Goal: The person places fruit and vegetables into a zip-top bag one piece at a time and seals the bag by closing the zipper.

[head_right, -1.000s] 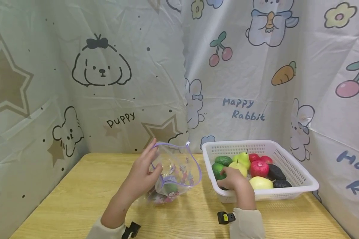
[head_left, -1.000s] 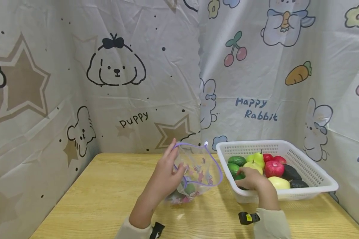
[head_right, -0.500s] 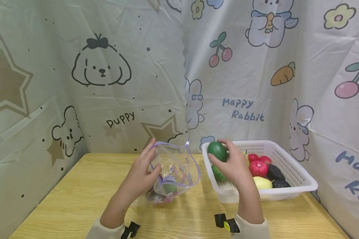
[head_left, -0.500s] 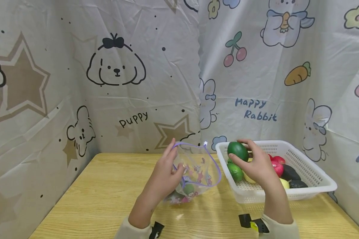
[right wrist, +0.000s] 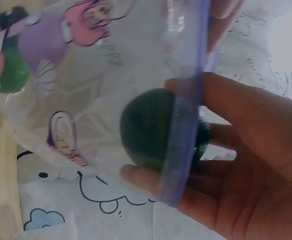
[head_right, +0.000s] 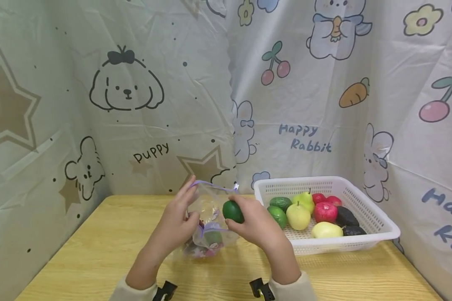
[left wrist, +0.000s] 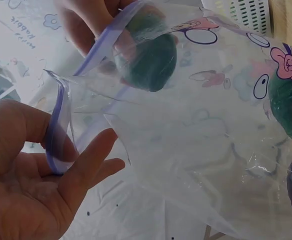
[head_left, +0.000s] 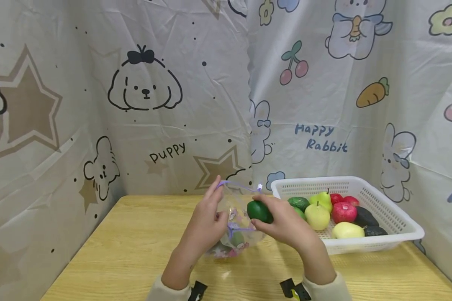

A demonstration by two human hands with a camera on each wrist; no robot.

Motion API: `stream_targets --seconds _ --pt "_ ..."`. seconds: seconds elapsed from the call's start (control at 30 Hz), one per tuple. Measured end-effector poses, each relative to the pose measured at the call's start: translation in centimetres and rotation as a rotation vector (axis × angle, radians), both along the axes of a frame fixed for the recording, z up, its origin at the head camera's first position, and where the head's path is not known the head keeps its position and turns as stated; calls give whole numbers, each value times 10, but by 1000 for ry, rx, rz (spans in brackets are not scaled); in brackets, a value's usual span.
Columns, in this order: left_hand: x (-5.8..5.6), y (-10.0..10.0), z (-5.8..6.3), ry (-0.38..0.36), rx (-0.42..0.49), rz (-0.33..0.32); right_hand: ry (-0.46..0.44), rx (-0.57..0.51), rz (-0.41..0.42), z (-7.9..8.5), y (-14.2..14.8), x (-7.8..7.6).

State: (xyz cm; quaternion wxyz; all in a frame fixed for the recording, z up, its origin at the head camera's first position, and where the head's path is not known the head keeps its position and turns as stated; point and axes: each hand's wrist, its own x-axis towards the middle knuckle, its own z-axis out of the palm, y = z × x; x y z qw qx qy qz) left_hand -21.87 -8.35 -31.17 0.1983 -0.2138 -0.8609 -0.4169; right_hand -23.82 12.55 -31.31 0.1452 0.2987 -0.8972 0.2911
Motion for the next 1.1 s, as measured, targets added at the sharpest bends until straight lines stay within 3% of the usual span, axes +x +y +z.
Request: stream_targets --seconds 0.1,0.27,0.47,0.73,1.1 --pt "0 0 0 10 18 -4 7 10 -146 -1 -3 -2" --pt "2 0 1 25 30 -23 -46 20 -240 0 -4 -1" --pt "3 1 2 18 33 -32 -74 40 -261 0 -3 0" --pt "2 1 1 18 38 -25 -15 64 -233 0 -1 2" --pt "0 0 1 3 50 -21 -10 49 -215 0 0 2"
